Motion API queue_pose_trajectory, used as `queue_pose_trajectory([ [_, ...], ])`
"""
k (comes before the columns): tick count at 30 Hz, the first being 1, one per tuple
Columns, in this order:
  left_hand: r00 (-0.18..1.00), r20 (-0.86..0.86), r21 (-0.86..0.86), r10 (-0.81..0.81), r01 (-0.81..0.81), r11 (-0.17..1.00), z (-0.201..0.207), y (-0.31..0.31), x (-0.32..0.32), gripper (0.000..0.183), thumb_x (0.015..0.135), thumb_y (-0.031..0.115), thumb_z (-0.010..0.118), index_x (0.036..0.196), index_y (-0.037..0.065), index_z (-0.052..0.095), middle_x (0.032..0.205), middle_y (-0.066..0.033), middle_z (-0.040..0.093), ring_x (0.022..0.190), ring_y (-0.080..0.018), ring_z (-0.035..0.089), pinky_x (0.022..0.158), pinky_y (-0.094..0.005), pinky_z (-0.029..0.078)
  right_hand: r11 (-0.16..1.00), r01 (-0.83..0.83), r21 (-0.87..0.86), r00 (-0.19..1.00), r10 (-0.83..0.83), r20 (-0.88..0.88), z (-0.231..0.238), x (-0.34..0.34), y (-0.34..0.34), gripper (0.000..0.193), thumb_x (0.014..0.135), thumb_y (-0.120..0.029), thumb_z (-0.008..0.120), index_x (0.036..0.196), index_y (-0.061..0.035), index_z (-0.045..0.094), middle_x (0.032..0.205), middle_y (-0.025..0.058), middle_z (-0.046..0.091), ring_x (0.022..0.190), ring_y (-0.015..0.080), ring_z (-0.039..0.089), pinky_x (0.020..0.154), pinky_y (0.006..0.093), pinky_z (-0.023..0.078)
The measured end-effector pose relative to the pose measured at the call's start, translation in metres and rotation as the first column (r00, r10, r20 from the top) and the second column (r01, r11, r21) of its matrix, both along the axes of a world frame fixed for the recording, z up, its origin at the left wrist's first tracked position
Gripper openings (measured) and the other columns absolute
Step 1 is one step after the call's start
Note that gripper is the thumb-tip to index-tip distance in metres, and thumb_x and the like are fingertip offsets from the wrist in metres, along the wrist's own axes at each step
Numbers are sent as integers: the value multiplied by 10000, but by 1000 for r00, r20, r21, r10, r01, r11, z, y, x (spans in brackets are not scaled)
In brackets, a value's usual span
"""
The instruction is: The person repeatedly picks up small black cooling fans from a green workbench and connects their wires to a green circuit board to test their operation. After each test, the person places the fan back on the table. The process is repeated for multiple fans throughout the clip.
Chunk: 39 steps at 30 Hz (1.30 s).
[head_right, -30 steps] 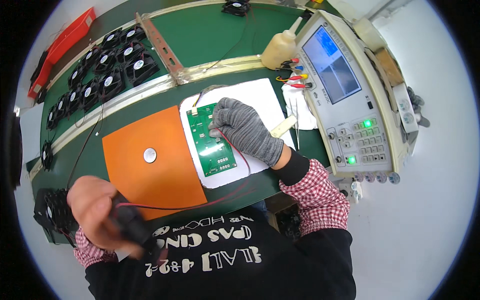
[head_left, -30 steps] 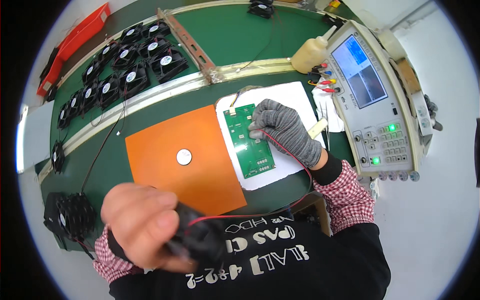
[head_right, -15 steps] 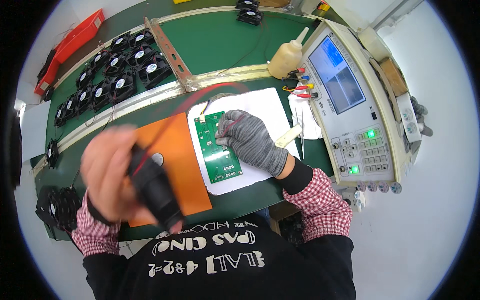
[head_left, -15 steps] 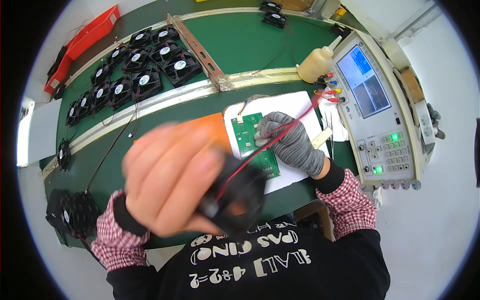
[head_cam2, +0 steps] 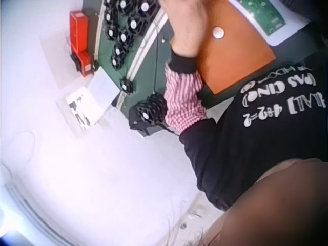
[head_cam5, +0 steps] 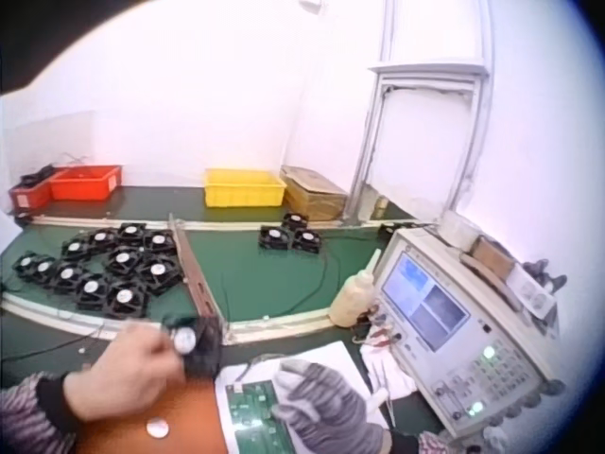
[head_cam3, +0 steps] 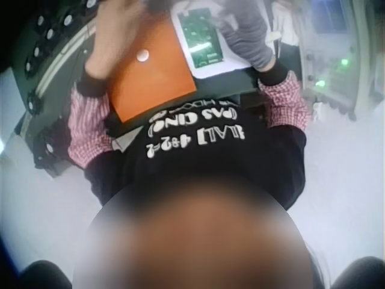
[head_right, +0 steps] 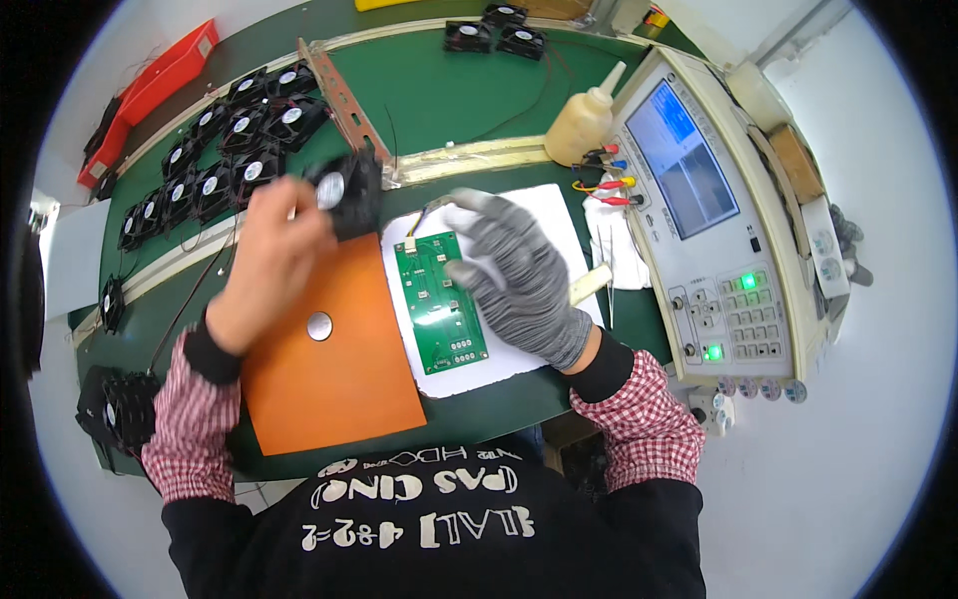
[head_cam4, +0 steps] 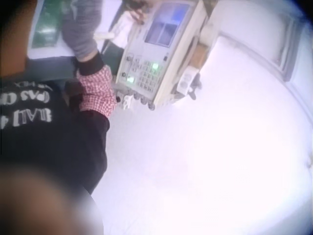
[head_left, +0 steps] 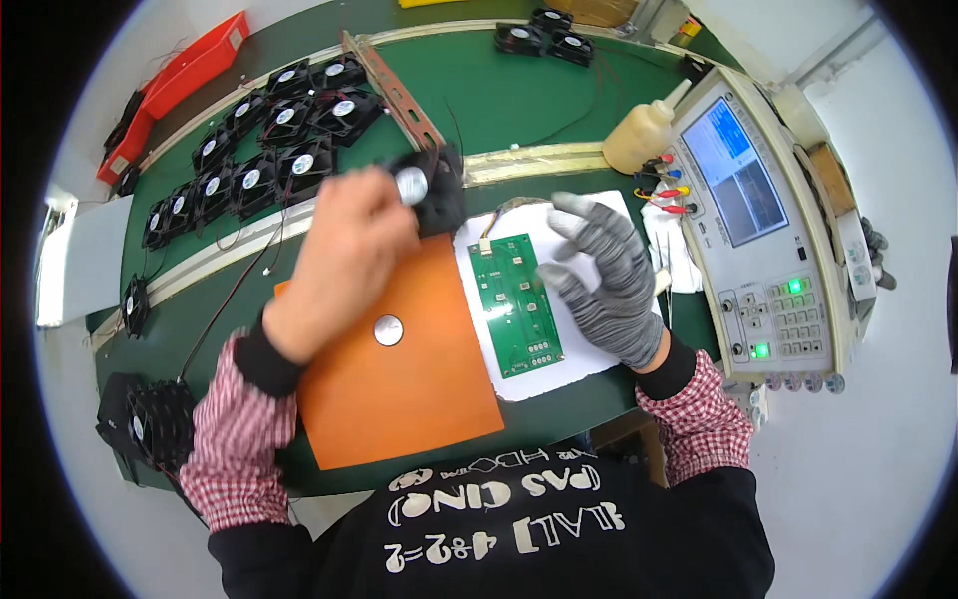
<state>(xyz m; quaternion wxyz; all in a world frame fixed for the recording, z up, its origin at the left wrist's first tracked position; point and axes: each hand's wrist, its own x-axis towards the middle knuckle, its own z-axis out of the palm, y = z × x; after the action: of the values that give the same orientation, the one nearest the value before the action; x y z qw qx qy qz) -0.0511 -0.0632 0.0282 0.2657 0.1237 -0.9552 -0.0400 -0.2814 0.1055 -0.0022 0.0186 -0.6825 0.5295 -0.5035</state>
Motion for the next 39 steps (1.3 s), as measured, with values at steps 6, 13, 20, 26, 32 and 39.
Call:
queue_pose_trajectory([
  [6,897,26,-369,-441,419,830,13,86,54,180,768,187,642,924,167,556,963,-22,542,974,-170,582,922,-334,505,956,-288,47,940,292,-178,4,24,12,588,791,-117,718,1351,-82,539,1170,130,580,1043,328,592,950,440,479],
  [13,771,-439,-208,462,-587,783,20,16,105,194,804,-135,636,971,-39,621,973,-116,493,850,-256,506,693,-327,434,974,167,152,884,-80,-460,15,-5,-2,194,755,-111,728,944,-76,713,949,71,600,893,271,579,794,420,467],
  [20,986,20,21,168,-168,986,-13,88,70,223,653,-15,743,816,24,596,936,-112,481,850,-282,480,720,-379,391,844,-174,507,922,-41,385,-11,-4,-7,128,792,-32,733,918,-16,725,864,99,676,830,197,656,800,317,514],
  [26,993,27,429,117,-117,896,-5,74,56,764,510,230,910,1139,40,521,1167,-152,501,1085,-360,463,929,-447,365,881,-163,444,948,14,319,-19,-2,-5,165,758,-5,757,916,-19,712,863,68,657,840,184,660,791,301,520],
  [32,986,132,467,104,-154,870,-22,74,50,1051,499,263,931,1386,44,412,1276,-162,473,1181,-369,433,1008,-464,336,886,-179,427,983,139,124,-17,-5,-6,188,781,46,696,940,-53,718,859,68,668,828,205,654,772,311,527],
  [39,986,105,388,128,-159,908,-17,75,47,952,497,222,923,1321,30,485,1183,-158,521,1123,-374,472,972,-464,369,930,-231,288,948,281,-148,-17,-10,-16,253,688,32,651,890,-107,715,846,89,655,826,309,619,769,405,504],
])
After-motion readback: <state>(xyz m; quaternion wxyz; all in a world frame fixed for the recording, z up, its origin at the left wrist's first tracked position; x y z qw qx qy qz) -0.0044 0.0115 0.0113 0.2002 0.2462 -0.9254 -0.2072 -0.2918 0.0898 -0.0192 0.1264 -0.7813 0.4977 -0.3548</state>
